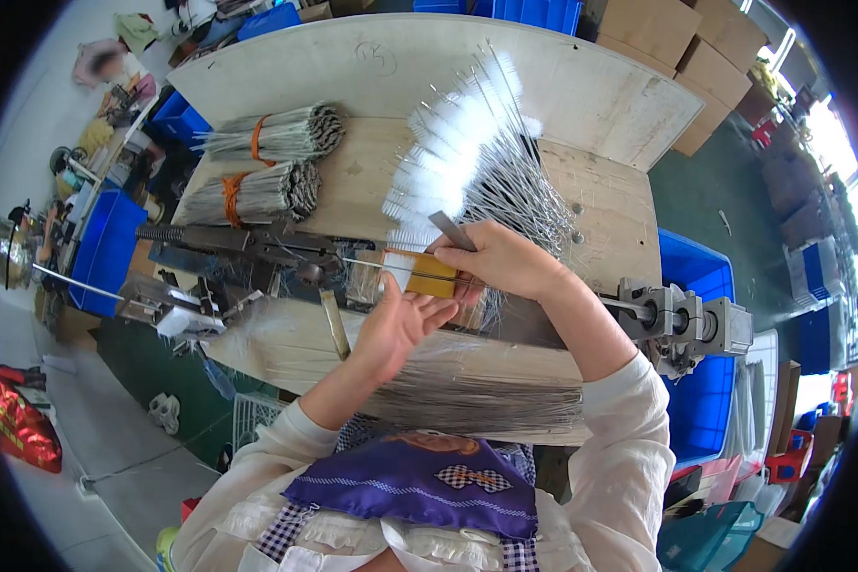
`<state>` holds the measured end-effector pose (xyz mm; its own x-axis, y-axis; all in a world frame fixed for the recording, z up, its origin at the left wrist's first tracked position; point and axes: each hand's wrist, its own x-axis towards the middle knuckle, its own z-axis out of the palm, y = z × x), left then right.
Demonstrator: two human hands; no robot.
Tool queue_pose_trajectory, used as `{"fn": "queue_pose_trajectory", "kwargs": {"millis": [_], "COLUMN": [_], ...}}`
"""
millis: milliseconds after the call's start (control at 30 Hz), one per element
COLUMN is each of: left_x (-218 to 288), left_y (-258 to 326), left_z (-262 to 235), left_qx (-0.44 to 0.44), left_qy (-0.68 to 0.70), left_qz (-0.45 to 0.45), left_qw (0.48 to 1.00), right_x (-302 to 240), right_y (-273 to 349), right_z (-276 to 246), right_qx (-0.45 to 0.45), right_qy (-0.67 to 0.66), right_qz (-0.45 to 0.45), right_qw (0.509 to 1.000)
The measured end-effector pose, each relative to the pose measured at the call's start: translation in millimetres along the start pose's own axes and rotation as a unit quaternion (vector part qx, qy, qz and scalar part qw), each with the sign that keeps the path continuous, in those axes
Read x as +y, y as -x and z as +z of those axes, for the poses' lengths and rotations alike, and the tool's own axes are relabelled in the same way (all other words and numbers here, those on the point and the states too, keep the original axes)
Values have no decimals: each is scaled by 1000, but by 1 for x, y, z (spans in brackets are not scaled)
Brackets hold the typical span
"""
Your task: The person manufactures wire brushes by inserting bristles into a holder along with wire rods, securing them in a twisting machine to spin the wire, and placing each finished brush onto a stack.
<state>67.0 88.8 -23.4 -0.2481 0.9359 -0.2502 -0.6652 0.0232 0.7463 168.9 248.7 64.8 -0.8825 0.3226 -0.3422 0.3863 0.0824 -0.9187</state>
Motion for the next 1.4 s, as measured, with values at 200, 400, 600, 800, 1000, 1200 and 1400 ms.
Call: {"fn": "queue_pose_trajectory", "kwargs": {"millis": [200,400,600,800,1000,1200,1400], "left_x": [49,44,40,41,46,42,38], "left_y": [4,4,14,15,12,10,11], "left_z": [-7,-9,-17,-16,-16,-17,-21], "left_qx": [-88,-44,-59,-30,-17,-18,-75], "left_qy": [316,324,297,240,225,239,268], "left_qz": [7,15,30,48,44,28,30], "left_qw": [945,945,953,969,973,970,960], "right_x": [22,3,-12,-2,-8,0,-4], "right_y": [6,3,-18,-24,-20,-6,-11], "right_z": [-26,52,52,42,41,34,63], "right_qx": [132,239,284,237,229,255,258], "right_qy": [506,442,352,372,418,433,468], "right_qz": [-201,-280,-298,-275,-298,-319,-362], "right_qw": [828,818,840,854,827,803,763]}}
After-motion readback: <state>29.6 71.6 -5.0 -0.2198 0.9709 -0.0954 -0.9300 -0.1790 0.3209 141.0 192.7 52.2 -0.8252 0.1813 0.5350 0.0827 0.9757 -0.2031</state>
